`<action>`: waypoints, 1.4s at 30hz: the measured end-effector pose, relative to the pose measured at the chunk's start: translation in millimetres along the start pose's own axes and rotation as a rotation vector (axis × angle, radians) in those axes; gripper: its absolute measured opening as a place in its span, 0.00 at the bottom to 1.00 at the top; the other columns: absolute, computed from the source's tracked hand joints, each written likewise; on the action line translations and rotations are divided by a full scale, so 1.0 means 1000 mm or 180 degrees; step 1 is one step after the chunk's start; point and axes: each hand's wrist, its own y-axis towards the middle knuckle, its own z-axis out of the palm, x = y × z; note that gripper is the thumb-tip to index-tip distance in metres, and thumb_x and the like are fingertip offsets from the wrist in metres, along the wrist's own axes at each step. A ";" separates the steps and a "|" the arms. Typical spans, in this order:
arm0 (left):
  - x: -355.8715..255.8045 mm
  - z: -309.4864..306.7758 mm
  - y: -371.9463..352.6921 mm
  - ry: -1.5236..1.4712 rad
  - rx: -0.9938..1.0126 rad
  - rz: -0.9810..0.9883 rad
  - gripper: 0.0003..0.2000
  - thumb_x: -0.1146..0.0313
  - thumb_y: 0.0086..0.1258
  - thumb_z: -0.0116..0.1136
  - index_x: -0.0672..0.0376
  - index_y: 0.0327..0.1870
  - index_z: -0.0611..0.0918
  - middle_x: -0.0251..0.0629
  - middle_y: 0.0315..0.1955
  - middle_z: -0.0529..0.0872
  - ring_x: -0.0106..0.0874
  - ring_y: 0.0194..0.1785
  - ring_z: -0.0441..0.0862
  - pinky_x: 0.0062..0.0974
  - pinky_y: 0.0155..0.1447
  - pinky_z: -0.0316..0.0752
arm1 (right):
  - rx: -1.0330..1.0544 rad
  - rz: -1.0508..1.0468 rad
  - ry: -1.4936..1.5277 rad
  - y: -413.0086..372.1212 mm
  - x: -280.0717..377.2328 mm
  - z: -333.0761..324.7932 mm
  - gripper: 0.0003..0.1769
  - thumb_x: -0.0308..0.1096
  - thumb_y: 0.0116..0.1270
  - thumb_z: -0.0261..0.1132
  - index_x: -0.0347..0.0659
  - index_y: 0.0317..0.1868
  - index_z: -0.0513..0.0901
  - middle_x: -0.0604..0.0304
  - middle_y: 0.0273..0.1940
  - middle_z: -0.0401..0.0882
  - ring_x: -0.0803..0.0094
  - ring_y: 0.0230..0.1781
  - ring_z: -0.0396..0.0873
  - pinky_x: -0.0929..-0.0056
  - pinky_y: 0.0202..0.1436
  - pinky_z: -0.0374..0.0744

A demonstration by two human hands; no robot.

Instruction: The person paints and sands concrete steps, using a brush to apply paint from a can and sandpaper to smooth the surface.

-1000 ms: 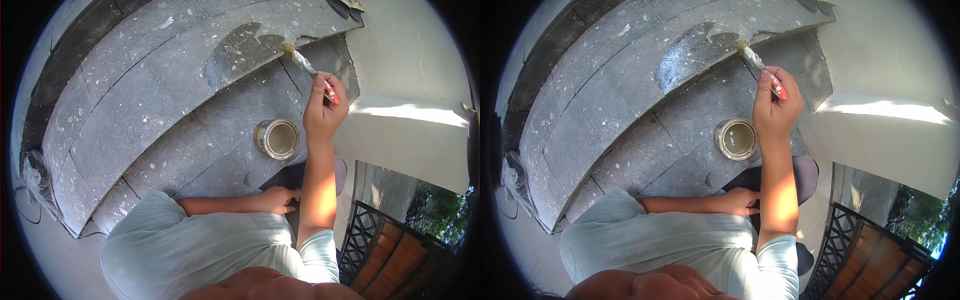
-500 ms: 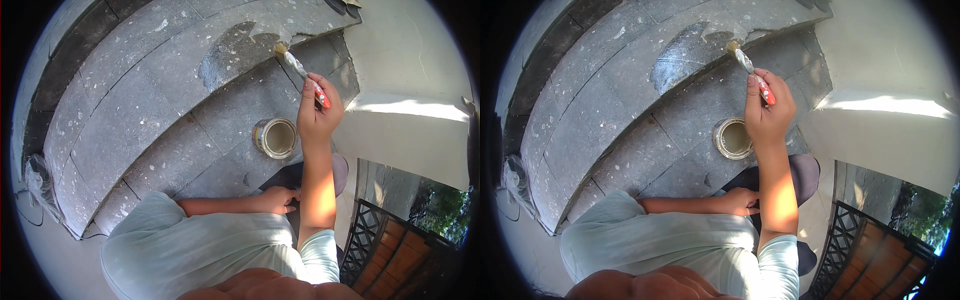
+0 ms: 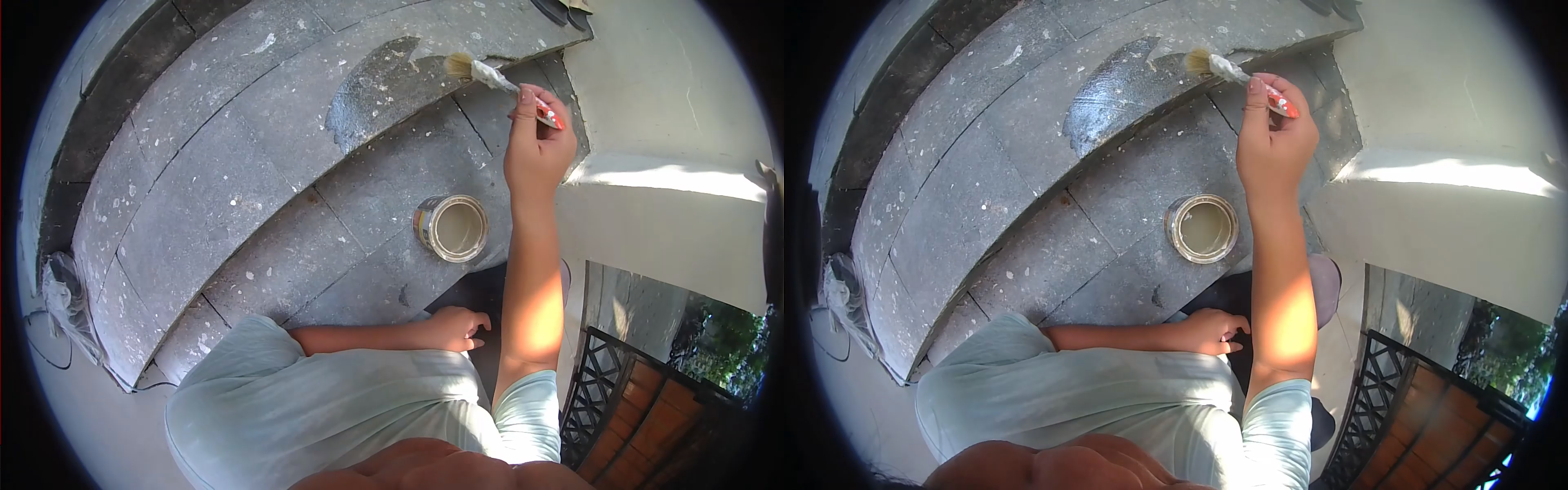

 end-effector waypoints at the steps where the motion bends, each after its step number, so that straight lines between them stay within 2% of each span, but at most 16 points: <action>1: 0.003 0.002 0.001 0.0048 -0.0008 0.0040 0.19 0.57 0.72 0.70 0.53 0.60 0.84 0.40 0.32 0.88 0.44 0.39 0.89 0.45 0.45 0.81 | -0.0094 -0.0280 -0.0415 0.012 -0.002 -0.004 0.16 0.39 0.79 0.70 0.31 0.51 0.88 0.58 0.38 0.88 0.77 0.38 0.85 0.79 0.38 0.80; 5: 0.001 0.001 0.001 0.0179 -0.0041 0.0090 0.21 0.57 0.71 0.70 0.57 0.60 0.83 0.42 0.36 0.91 0.44 0.44 0.90 0.44 0.49 0.82 | 0.0058 -0.0580 -0.0808 0.036 -0.012 -0.013 0.16 0.39 0.77 0.72 0.32 0.49 0.90 0.55 0.40 0.90 0.75 0.37 0.85 0.78 0.37 0.80; 9: 0.002 0.001 0.001 0.0036 -0.0047 0.0072 0.21 0.58 0.71 0.71 0.56 0.60 0.83 0.39 0.32 0.88 0.42 0.39 0.89 0.43 0.46 0.81 | 0.0576 -0.0485 -0.0562 0.008 0.013 -0.010 0.13 0.37 0.76 0.72 0.33 0.49 0.90 0.58 0.38 0.89 0.78 0.35 0.83 0.79 0.34 0.78; 12: -0.003 -0.002 0.000 -0.0057 -0.0015 -0.0033 0.20 0.60 0.70 0.71 0.56 0.60 0.83 0.36 0.28 0.84 0.40 0.35 0.86 0.42 0.44 0.80 | 0.1310 0.0204 0.0601 -0.024 0.036 -0.006 0.13 0.36 0.78 0.71 0.32 0.50 0.89 0.61 0.35 0.87 0.80 0.34 0.82 0.80 0.34 0.76; 15: -0.004 -0.003 -0.001 -0.0077 -0.0009 -0.0018 0.20 0.61 0.70 0.71 0.56 0.59 0.83 0.35 0.26 0.82 0.39 0.34 0.85 0.42 0.42 0.79 | 0.1661 0.0549 0.1054 -0.040 0.048 0.003 0.14 0.37 0.79 0.70 0.32 0.50 0.88 0.63 0.34 0.85 0.80 0.33 0.81 0.82 0.34 0.75; 18: -0.005 -0.002 0.000 -0.0045 0.0024 -0.0021 0.20 0.61 0.70 0.71 0.57 0.59 0.83 0.34 0.26 0.82 0.38 0.34 0.85 0.42 0.42 0.78 | 0.1453 0.1154 0.1419 -0.030 0.039 0.004 0.14 0.38 0.80 0.70 0.33 0.49 0.88 0.63 0.34 0.85 0.81 0.33 0.80 0.83 0.34 0.75; 21: -0.005 -0.005 -0.001 -0.0061 0.0033 -0.0039 0.20 0.60 0.70 0.71 0.58 0.59 0.83 0.35 0.27 0.83 0.39 0.34 0.85 0.42 0.43 0.79 | 0.0950 0.1013 0.0944 -0.014 0.025 -0.003 0.14 0.39 0.80 0.69 0.35 0.49 0.88 0.62 0.34 0.85 0.81 0.32 0.80 0.83 0.34 0.76; 24: 0.000 -0.003 0.000 -0.0052 0.0024 0.0017 0.21 0.58 0.71 0.70 0.58 0.60 0.83 0.37 0.31 0.87 0.41 0.38 0.88 0.44 0.45 0.80 | 0.0341 0.0141 0.0343 0.000 0.004 -0.010 0.15 0.40 0.80 0.69 0.34 0.50 0.88 0.61 0.35 0.86 0.80 0.33 0.82 0.81 0.33 0.76; 27: 0.004 0.001 0.001 0.0033 -0.0039 0.0097 0.21 0.56 0.72 0.69 0.57 0.60 0.83 0.41 0.36 0.90 0.44 0.43 0.90 0.45 0.49 0.82 | 0.0019 -0.0320 -0.0436 0.014 -0.008 -0.023 0.15 0.40 0.79 0.70 0.34 0.50 0.89 0.60 0.36 0.88 0.78 0.35 0.84 0.79 0.33 0.77; 29: 0.004 0.001 0.001 0.0071 -0.0081 0.0145 0.22 0.55 0.72 0.69 0.57 0.61 0.83 0.44 0.39 0.91 0.46 0.46 0.91 0.46 0.50 0.82 | 0.0071 -0.0406 -0.0660 0.017 -0.014 -0.027 0.15 0.39 0.78 0.71 0.34 0.49 0.89 0.60 0.37 0.88 0.77 0.37 0.85 0.78 0.34 0.78; 33: 0.005 0.001 0.001 0.0050 -0.0098 0.0163 0.22 0.56 0.72 0.69 0.57 0.61 0.83 0.43 0.38 0.91 0.46 0.45 0.91 0.47 0.50 0.82 | 0.0141 -0.0459 -0.0854 0.008 -0.011 -0.029 0.14 0.38 0.77 0.72 0.34 0.49 0.90 0.58 0.38 0.89 0.74 0.36 0.85 0.76 0.37 0.80; 36: 0.001 0.000 0.001 0.0033 -0.0009 0.0032 0.21 0.56 0.72 0.69 0.57 0.61 0.83 0.41 0.36 0.90 0.45 0.43 0.90 0.46 0.49 0.82 | 0.0032 -0.1209 -0.0781 0.003 -0.009 -0.024 0.12 0.36 0.75 0.73 0.35 0.48 0.90 0.56 0.38 0.90 0.71 0.36 0.85 0.74 0.38 0.80; 39: 0.001 0.001 0.001 -0.0031 -0.0020 0.0009 0.21 0.58 0.71 0.70 0.57 0.61 0.82 0.38 0.31 0.87 0.43 0.38 0.88 0.44 0.46 0.81 | 0.0440 -0.1372 -0.0700 -0.008 0.023 -0.008 0.11 0.33 0.71 0.76 0.36 0.49 0.90 0.55 0.38 0.89 0.66 0.36 0.86 0.72 0.40 0.80; 42: 0.002 0.000 0.001 -0.0064 -0.0021 0.0081 0.22 0.61 0.69 0.71 0.54 0.63 0.82 0.35 0.28 0.84 0.41 0.34 0.86 0.44 0.42 0.80 | 0.0892 -0.1967 -0.0621 -0.016 0.031 0.012 0.14 0.32 0.66 0.79 0.38 0.50 0.90 0.56 0.38 0.88 0.62 0.36 0.85 0.69 0.40 0.81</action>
